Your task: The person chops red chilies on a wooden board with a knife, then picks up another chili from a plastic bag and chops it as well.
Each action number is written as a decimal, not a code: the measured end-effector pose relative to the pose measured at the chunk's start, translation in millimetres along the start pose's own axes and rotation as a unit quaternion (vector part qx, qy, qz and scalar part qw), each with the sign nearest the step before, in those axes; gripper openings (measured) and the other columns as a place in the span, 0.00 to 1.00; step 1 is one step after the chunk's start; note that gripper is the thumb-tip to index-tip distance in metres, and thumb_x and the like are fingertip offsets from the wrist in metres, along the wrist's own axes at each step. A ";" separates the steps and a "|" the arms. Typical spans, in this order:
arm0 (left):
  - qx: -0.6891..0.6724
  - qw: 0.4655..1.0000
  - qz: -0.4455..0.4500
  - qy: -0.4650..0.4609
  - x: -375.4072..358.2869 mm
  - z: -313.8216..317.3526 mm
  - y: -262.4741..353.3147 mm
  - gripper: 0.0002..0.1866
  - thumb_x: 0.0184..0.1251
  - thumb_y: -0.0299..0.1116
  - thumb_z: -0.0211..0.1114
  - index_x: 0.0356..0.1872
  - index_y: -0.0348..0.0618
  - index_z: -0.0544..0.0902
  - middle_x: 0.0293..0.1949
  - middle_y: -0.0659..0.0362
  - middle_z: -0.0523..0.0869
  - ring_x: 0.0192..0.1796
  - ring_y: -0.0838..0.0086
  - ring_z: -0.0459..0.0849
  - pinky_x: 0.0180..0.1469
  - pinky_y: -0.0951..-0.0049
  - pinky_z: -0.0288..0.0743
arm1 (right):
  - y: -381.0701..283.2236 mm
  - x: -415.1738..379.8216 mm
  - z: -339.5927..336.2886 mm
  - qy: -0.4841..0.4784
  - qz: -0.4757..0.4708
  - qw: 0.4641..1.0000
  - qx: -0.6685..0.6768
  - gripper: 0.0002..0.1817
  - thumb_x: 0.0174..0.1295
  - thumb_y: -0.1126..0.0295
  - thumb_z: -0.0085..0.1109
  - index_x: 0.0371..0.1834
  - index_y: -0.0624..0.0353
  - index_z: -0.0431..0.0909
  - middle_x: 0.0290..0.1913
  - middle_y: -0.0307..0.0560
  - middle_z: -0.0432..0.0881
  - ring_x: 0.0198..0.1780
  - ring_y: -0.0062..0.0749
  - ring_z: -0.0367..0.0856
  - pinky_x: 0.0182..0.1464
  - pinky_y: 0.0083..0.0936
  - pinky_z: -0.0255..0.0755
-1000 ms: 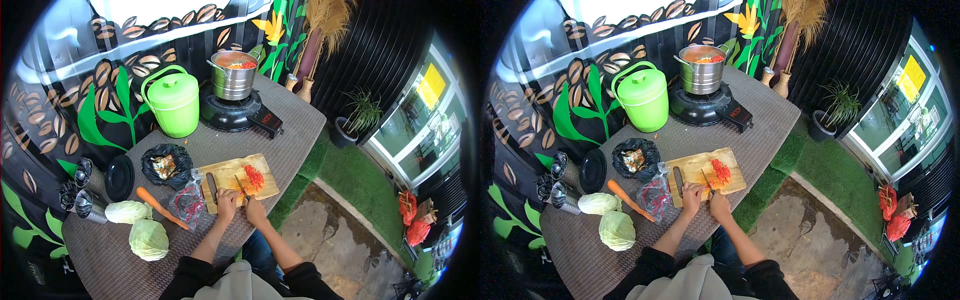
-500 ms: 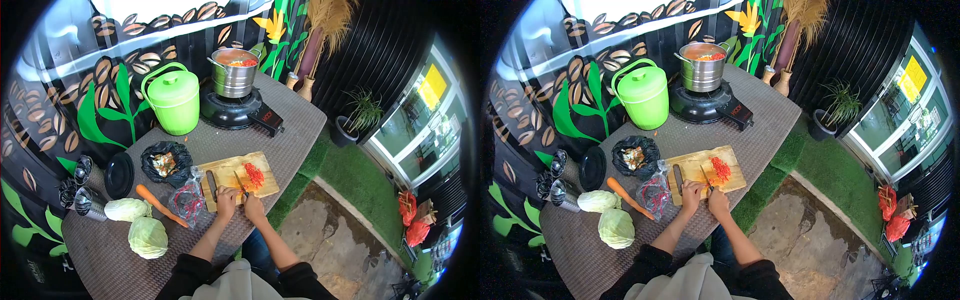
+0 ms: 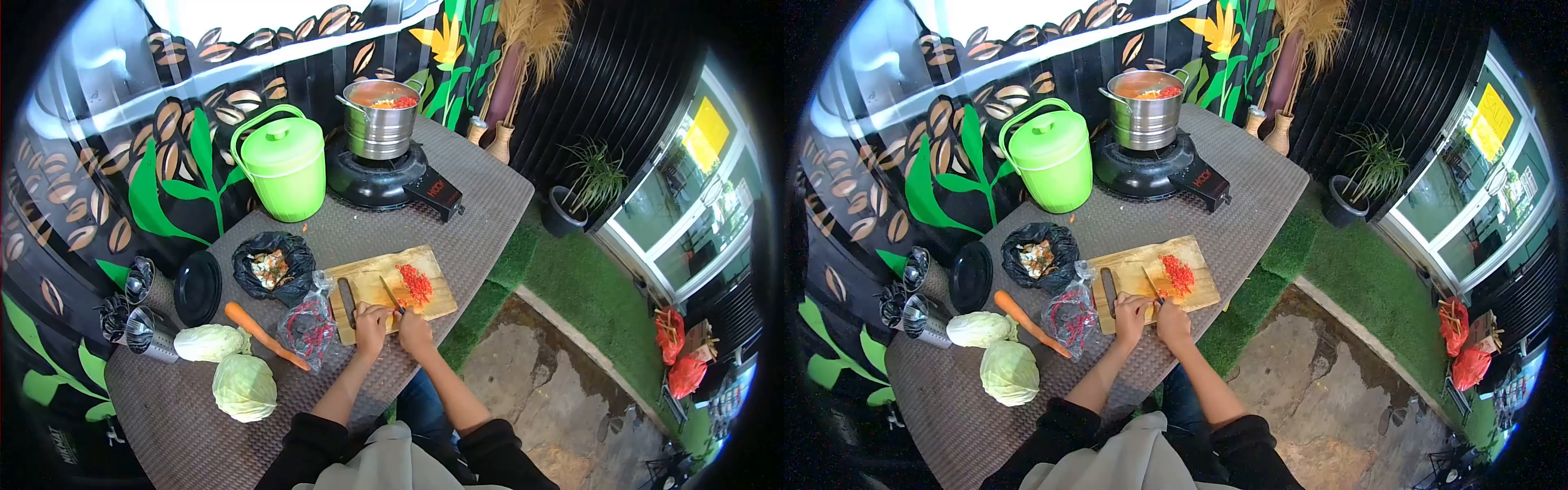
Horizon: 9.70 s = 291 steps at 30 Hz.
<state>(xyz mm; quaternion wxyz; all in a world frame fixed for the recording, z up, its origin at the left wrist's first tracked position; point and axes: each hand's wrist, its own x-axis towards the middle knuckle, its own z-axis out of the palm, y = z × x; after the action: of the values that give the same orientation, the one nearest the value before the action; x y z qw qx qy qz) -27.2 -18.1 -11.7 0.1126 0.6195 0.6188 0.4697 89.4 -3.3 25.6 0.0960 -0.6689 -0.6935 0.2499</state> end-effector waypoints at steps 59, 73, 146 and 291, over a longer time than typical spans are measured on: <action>0.016 0.999 0.023 0.029 -0.2 -1.7 5.9 0.06 0.49 0.28 0.69 0.29 0.41 0.88 0.29 0.58 0.83 0.41 0.65 0.76 0.47 0.67 0.69 | -5.2 -5.5 2.9 0.006 0.031 1.000 0.002 0.24 0.69 0.53 0.44 0.41 0.69 0.73 0.39 0.68 0.80 0.44 0.60 0.81 0.46 0.47 0.75; 0.002 0.999 0.038 0.005 0.2 -8.4 7.3 0.06 0.57 0.28 0.65 0.33 0.39 0.87 0.31 0.57 0.83 0.41 0.64 0.74 0.47 0.66 0.66 | -0.4 3.2 -1.0 0.014 0.006 1.000 -0.009 0.23 0.68 0.54 0.45 0.40 0.69 0.73 0.37 0.68 0.80 0.41 0.60 0.81 0.42 0.49 0.74; -0.019 0.999 0.037 0.018 0.6 -6.9 5.9 0.05 0.53 0.24 0.65 0.30 0.35 0.85 0.29 0.52 0.81 0.40 0.60 0.75 0.44 0.65 0.72 | -3.3 -3.5 12.5 0.003 0.022 1.000 0.019 0.23 0.68 0.57 0.45 0.47 0.71 0.69 0.39 0.69 0.80 0.42 0.60 0.81 0.45 0.49 0.75; -0.004 0.998 0.030 0.049 -2.6 -5.8 3.5 0.05 0.54 0.26 0.65 0.30 0.39 0.86 0.32 0.54 0.84 0.42 0.60 0.76 0.57 0.61 0.66 | -7.2 -10.5 6.5 -0.025 0.010 0.999 0.027 0.22 0.68 0.55 0.45 0.43 0.69 0.70 0.39 0.71 0.79 0.44 0.62 0.80 0.46 0.50 0.74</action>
<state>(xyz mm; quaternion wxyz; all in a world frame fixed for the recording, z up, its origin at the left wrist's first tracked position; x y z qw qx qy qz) -28.6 -23.7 -7.3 0.0707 0.6140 0.6024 0.5051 81.0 -14.8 25.6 0.0941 -0.6662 -0.6821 0.2865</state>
